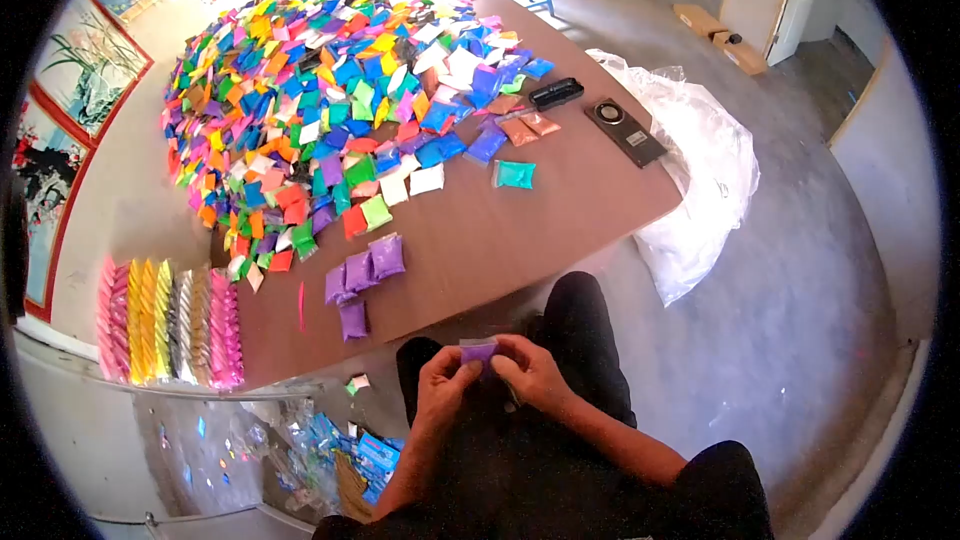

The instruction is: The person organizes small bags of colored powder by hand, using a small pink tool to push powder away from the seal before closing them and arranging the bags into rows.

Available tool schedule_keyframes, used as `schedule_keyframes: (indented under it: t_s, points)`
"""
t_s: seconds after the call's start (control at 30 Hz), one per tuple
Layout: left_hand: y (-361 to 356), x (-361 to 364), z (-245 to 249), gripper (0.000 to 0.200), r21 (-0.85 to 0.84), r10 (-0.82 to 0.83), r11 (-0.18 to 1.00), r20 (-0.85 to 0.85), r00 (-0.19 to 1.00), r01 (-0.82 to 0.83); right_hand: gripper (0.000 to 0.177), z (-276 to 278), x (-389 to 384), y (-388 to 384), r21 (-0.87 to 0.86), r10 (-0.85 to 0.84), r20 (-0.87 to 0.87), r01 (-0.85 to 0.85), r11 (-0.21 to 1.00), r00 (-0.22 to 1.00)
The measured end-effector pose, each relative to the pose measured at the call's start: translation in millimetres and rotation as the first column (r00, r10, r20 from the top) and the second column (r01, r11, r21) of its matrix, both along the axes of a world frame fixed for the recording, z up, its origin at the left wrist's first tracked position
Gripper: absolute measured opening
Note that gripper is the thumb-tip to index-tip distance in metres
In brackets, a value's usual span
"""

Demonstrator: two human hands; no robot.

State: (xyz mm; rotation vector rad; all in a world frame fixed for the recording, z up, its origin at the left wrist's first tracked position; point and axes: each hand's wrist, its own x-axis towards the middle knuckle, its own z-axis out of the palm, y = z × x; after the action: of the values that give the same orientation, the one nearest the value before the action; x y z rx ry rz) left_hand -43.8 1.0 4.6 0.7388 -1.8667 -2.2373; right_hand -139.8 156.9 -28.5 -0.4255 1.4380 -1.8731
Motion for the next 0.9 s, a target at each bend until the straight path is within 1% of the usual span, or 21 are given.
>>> schedule_keyframes:
  t_s: [0.03,0.07,0.1,0.13,0.17,0.2,0.23,0.27,0.3,0.33,0.37,0.4,0.47,0.5,0.57,0.6,0.63,0.67,0.73,0.8,0.9]
  points:
    - [4.3,-0.7,3.0,0.019,-0.038,0.003,0.999,-0.010,1.000,-0.004,0.038,0.1,2.6,-0.9,0.010,-0.002,0.007,0.002,1.000,1.000]
    - [8.3,0.4,5.4,0.018,-0.076,0.005,0.997,-0.018,1.000,-0.007,0.035,-1.2,6.2,-1.7,0.045,0.005,-0.037,-0.003,0.999,0.999]
    - [10.5,1.2,6.5,0.018,-0.068,0.002,0.998,-0.015,1.000,-0.003,0.032,-0.9,7.3,-3.4,0.078,0.013,-0.085,-0.007,0.997,0.996]
    - [11.3,0.9,7.8,0.016,-0.085,0.011,0.996,-0.018,1.000,-0.012,0.027,8.0,7.7,-4.4,0.044,-0.028,-0.056,0.030,0.999,0.998]
    - [11.3,0.8,8.5,0.015,-0.102,0.020,0.995,-0.020,1.000,-0.021,0.027,7.0,7.0,-3.9,0.049,-0.030,-0.056,0.033,0.998,0.998]
    - [10.1,1.6,8.3,0.015,-0.097,0.016,0.995,-0.018,1.000,-0.018,0.026,4.1,7.7,-3.3,0.042,-0.042,-0.102,0.046,0.998,0.994]
    - [7.8,2.5,7.6,0.016,-0.214,-0.012,0.977,-0.040,0.999,0.003,0.025,5.0,8.1,-2.6,0.035,-0.055,-0.148,0.061,0.998,0.988]
    - [9.0,3.1,5.6,0.017,-0.321,-0.048,0.947,-0.060,0.997,0.026,0.025,7.2,8.8,1.4,0.050,-0.063,-0.147,0.071,0.996,0.987]
    - [9.6,3.3,5.8,0.017,-0.313,-0.054,0.949,-0.060,0.997,0.033,0.023,15.6,7.4,0.6,0.042,-0.082,-0.072,0.085,0.995,0.994]
    - [11.3,4.1,7.2,0.018,-0.241,-0.056,0.969,-0.013,0.998,0.051,0.022,20.3,7.5,1.1,0.036,-0.102,0.005,0.102,0.994,0.995]
    - [14.3,3.9,8.7,0.019,-0.167,-0.065,0.983,0.033,0.997,0.070,0.022,17.1,7.5,2.8,0.045,-0.115,0.005,0.115,0.992,0.993]
    - [18.5,2.8,11.1,0.019,-0.159,-0.080,0.984,0.032,0.996,0.084,0.018,13.7,5.6,3.5,0.040,-0.096,-0.021,0.097,0.995,0.995]
    - [26.3,2.0,16.8,0.022,-0.049,0.058,0.997,-0.015,0.998,-0.059,0.015,10.2,4.7,7.2,0.044,-0.089,-0.045,0.091,0.995,0.995]
    - [27.3,2.3,18.7,0.022,-0.041,0.048,0.998,-0.013,0.999,-0.048,0.014,15.4,3.0,7.7,0.039,-0.078,-0.075,0.081,0.996,0.994]
    - [23.3,4.7,20.6,0.021,-0.037,0.043,0.998,0.012,0.999,-0.042,0.014,15.9,1.2,8.4,0.041,-0.070,-0.103,0.075,0.996,0.992]
    - [22.3,6.0,16.0,0.018,-0.119,0.047,0.992,0.000,0.999,-0.046,0.016,13.0,1.2,8.4,0.041,-0.053,-0.131,0.059,0.997,0.990]
    - [21.4,8.0,14.2,0.018,-0.113,0.044,0.993,0.005,0.999,-0.043,0.019,11.1,1.4,8.4,0.041,-0.035,-0.159,0.042,0.998,0.987]
    - [20.2,9.0,13.5,0.015,-0.103,0.045,0.994,-0.005,0.999,-0.045,0.019,10.1,1.5,8.9,0.046,-0.036,-0.156,0.044,0.998,0.987]
    - [18.1,11.7,11.4,0.013,-0.090,0.043,0.995,-0.011,0.999,-0.044,0.019,14.3,2.7,8.2,0.090,0.022,-0.200,-0.004,0.996,0.980]
    - [17.4,14.3,7.7,0.011,-0.169,0.044,0.985,0.009,0.999,-0.042,0.019,13.0,6.0,7.4,0.073,0.011,-0.171,0.002,0.997,0.985]
    - [19.5,15.5,5.4,0.011,-0.195,0.037,0.980,-0.028,0.999,-0.042,0.019,4.1,9.3,4.9,0.044,-0.013,-0.150,0.020,0.999,0.989]
